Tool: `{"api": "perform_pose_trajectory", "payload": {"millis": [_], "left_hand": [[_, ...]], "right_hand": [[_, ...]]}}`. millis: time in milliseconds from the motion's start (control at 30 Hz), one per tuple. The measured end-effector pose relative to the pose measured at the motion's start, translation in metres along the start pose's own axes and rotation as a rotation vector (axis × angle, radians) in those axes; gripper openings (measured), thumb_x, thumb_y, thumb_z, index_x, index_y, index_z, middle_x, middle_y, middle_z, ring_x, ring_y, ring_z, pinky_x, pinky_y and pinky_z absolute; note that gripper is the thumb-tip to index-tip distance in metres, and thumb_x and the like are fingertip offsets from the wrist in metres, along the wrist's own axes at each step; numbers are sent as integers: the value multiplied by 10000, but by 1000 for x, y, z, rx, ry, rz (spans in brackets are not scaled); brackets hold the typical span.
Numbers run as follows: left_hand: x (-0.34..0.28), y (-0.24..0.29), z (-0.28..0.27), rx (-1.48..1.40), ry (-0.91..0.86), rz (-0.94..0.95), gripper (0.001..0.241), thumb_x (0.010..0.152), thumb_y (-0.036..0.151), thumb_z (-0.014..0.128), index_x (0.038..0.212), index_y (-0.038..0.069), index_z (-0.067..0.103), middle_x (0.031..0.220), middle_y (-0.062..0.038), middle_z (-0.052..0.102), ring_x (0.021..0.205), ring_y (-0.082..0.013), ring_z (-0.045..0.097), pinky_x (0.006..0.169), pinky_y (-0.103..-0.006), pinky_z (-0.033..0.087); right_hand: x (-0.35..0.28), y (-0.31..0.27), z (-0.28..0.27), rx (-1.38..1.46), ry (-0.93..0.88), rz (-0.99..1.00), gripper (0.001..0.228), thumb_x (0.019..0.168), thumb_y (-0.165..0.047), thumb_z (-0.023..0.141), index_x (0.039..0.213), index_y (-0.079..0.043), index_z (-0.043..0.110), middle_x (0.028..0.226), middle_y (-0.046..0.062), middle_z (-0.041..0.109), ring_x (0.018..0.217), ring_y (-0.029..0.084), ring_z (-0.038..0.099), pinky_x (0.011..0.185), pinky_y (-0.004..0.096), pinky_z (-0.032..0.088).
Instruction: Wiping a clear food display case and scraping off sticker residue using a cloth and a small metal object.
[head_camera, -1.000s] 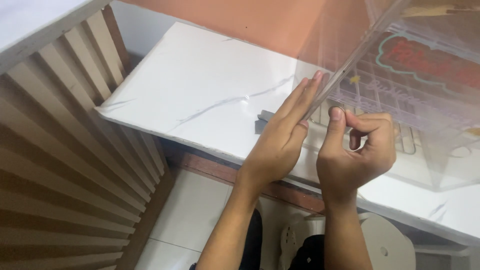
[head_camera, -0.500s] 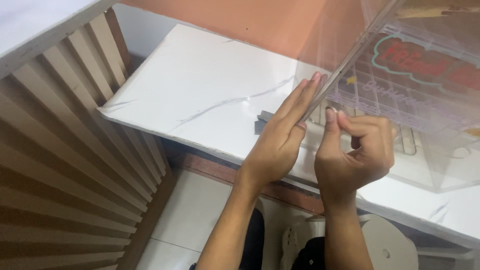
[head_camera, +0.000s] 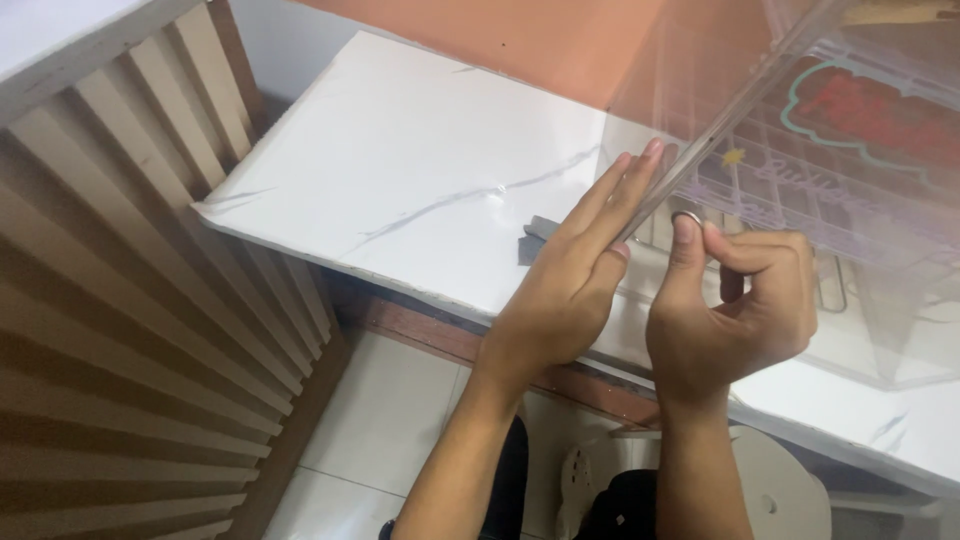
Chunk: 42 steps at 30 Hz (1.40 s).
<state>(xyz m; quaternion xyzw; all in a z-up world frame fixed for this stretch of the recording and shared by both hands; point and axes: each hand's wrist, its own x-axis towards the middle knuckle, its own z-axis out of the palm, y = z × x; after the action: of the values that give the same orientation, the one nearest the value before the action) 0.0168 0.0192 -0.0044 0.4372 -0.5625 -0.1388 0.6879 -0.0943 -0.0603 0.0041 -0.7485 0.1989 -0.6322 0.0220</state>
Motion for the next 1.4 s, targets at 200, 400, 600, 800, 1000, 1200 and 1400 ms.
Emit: {"api": "perform_pose_trajectory", "payload": {"millis": [200, 400, 600, 800, 1000, 1200, 1400], "left_hand": [[-2, -3, -1, -13, 7, 14, 686, 995, 11, 367, 1671, 110, 307, 1732, -140, 331, 1697, -333, 215, 1384, -439, 245], [-2, 1, -3, 4, -3, 0, 686, 987, 16, 363, 1664, 105, 293, 1751, -136, 316, 1682, -332, 205, 1365, -436, 238], [-4, -6, -3, 24, -9, 29, 702, 991, 3, 357, 1679, 115, 275, 1736, -124, 322, 1694, -333, 211, 1381, -436, 244], [-5, -8, -4, 43, -4, 59, 668, 1005, 6, 355, 1659, 110, 266, 1711, -121, 325, 1677, -326, 216, 1394, -432, 251], [-3, 3, -3, 39, 11, -16, 594, 1078, 112, 378, 1668, 127, 315, 1752, -122, 336, 1686, -330, 232, 1371, -448, 241], [2, -6, 4, 181, 16, -2, 576, 1101, 290, 453, 1641, 136, 325, 1725, -124, 360, 1635, -319, 284, 1335, -466, 243], [1, -7, 15, 227, 130, -1, 499, 1108, 252, 464, 1582, 96, 435, 1630, -147, 485, 1557, -326, 434, 1295, -439, 328]], "right_hand": [[3, -11, 0, -27, 4, -38, 267, 977, 66, 859, 906, 2, 609, 885, 69, 585, 690, 120, 455, 628, 284, 342], [-4, 0, 4, 15, 1, -9, 296, 1028, 68, 860, 905, 11, 597, 920, 80, 592, 747, 118, 532, 530, 222, 354], [-7, 1, 5, -26, -8, -82, 289, 1031, 70, 861, 922, 10, 600, 925, 83, 592, 778, 125, 532, 553, 237, 370], [2, -12, 4, 33, -14, 30, 275, 977, 34, 858, 925, -18, 593, 909, 62, 584, 746, 110, 489, 676, 266, 396], [-6, -2, -14, 61, -80, 54, 253, 965, 85, 825, 934, 28, 580, 912, 103, 585, 716, 122, 482, 682, 240, 395], [-19, 38, -66, 426, 100, 345, 171, 1065, 17, 722, 1056, -13, 554, 1039, 56, 578, 901, 102, 619, 881, 220, 568], [-48, 77, -73, 345, 86, 401, 149, 1044, -2, 747, 1003, -13, 605, 924, 57, 613, 753, 79, 558, 690, 194, 456]]}}
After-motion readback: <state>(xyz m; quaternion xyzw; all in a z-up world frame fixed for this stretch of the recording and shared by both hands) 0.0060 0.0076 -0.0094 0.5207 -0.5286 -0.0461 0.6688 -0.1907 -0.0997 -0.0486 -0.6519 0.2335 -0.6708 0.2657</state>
